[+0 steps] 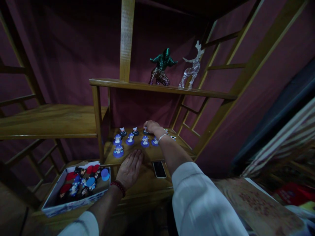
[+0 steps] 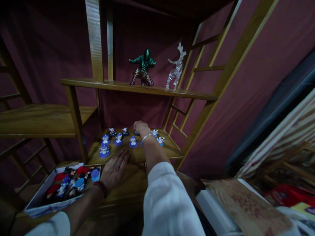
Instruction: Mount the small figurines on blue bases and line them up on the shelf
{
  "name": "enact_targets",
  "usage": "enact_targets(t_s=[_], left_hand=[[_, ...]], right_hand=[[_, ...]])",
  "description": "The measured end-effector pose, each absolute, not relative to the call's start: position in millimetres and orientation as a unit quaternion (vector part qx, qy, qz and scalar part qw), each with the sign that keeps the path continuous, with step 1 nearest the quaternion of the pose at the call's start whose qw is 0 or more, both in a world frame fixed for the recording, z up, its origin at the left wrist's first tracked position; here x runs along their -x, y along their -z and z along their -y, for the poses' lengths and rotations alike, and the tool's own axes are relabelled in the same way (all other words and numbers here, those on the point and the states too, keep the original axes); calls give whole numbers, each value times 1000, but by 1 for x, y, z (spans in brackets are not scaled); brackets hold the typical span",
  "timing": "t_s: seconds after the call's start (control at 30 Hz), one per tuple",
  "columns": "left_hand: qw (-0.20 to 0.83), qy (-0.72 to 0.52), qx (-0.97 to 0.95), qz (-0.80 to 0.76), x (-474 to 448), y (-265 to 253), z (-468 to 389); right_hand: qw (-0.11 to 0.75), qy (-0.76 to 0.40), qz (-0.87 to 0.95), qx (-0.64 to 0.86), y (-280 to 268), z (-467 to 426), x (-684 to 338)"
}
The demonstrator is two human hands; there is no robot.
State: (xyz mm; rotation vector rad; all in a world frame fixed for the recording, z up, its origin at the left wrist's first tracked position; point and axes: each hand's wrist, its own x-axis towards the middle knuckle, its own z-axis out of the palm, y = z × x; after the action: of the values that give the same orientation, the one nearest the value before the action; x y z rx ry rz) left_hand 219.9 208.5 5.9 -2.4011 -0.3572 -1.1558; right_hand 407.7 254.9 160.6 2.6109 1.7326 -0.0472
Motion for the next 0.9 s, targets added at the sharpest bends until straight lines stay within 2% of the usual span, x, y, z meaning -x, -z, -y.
enact_targets(t_s=[0.47, 0.6, 0.9], left_hand=[[215, 417, 873, 133, -218, -7, -207], [223, 407, 875, 138, -219, -6, -208], [205, 412, 878, 131, -217, -10, -206]], right_hand=[[33, 27, -569, -821, -157, -260, -410], [16, 13, -575, -818, -166, -251, -421], [41, -50, -462, -884, -179, -217, -460]])
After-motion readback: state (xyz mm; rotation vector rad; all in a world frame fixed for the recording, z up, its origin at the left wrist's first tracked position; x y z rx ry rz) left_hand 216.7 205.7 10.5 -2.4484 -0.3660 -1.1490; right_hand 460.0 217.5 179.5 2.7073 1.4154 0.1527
